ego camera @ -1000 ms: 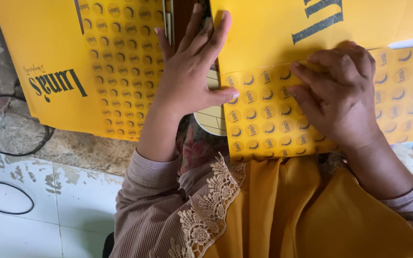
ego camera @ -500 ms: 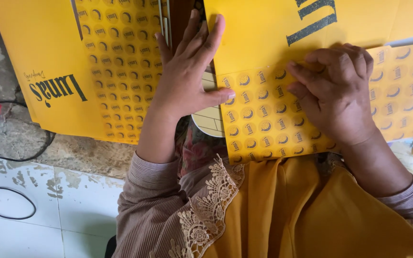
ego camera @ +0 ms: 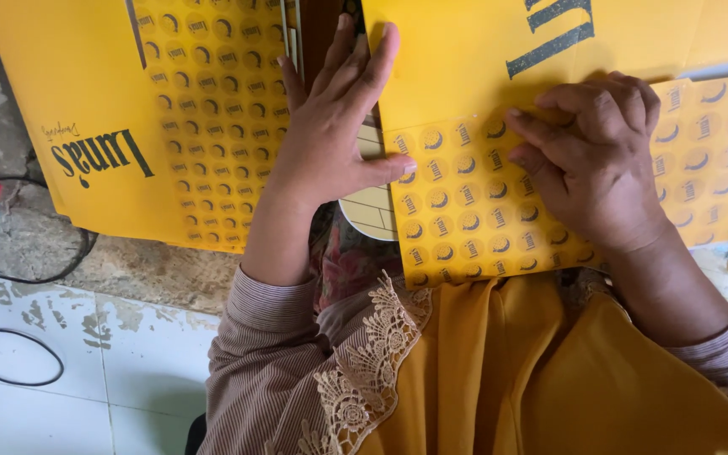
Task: Apply glue to the flaps of cardboard boxes and fold them into shape.
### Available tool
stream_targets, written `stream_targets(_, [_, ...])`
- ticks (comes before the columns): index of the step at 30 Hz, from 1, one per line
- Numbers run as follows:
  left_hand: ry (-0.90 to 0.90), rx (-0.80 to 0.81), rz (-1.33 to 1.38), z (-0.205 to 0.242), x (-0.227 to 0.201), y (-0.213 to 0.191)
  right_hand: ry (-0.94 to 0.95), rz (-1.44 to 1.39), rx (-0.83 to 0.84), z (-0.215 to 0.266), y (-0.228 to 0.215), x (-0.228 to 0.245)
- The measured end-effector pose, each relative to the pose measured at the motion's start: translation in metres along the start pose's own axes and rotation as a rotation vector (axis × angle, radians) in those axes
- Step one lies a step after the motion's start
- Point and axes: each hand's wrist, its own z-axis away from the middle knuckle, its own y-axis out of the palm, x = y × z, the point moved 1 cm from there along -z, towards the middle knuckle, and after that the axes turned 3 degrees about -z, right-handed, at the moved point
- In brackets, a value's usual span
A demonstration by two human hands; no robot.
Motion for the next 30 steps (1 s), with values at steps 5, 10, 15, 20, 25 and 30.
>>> stream_targets(5, [-0.002,0.006,0.015,0.0,-0.004,-0.006,-0.012,-0.024,-0.016,-0.004,-0.002,0.001])
stream_targets(10, [-0.006,0.023,-0.007,-0.001,-0.004,-0.006,-0.01,-0.026,-0.01,-0.002,0.0,-0.001])
stream_targets(15, [0.001,0.019,0.007,-0.001,-0.002,-0.005,-0.013,-0.024,-0.012,0.0,0.001,-0.003])
stream_targets(20, [0.03,-0.107,-0.008,0.002,-0.001,0.001,0.002,-0.034,0.0,0.0,-0.001,-0.001])
stream_targets(25, [0.007,-0.192,-0.02,0.001,-0.004,0.007,-0.011,-0.031,-0.028,0.001,0.001,-0.002])
stream_targets(30, [0.004,-0.149,-0.04,0.001,-0.001,0.009,0.047,0.058,0.066,0.008,-0.001,0.001])
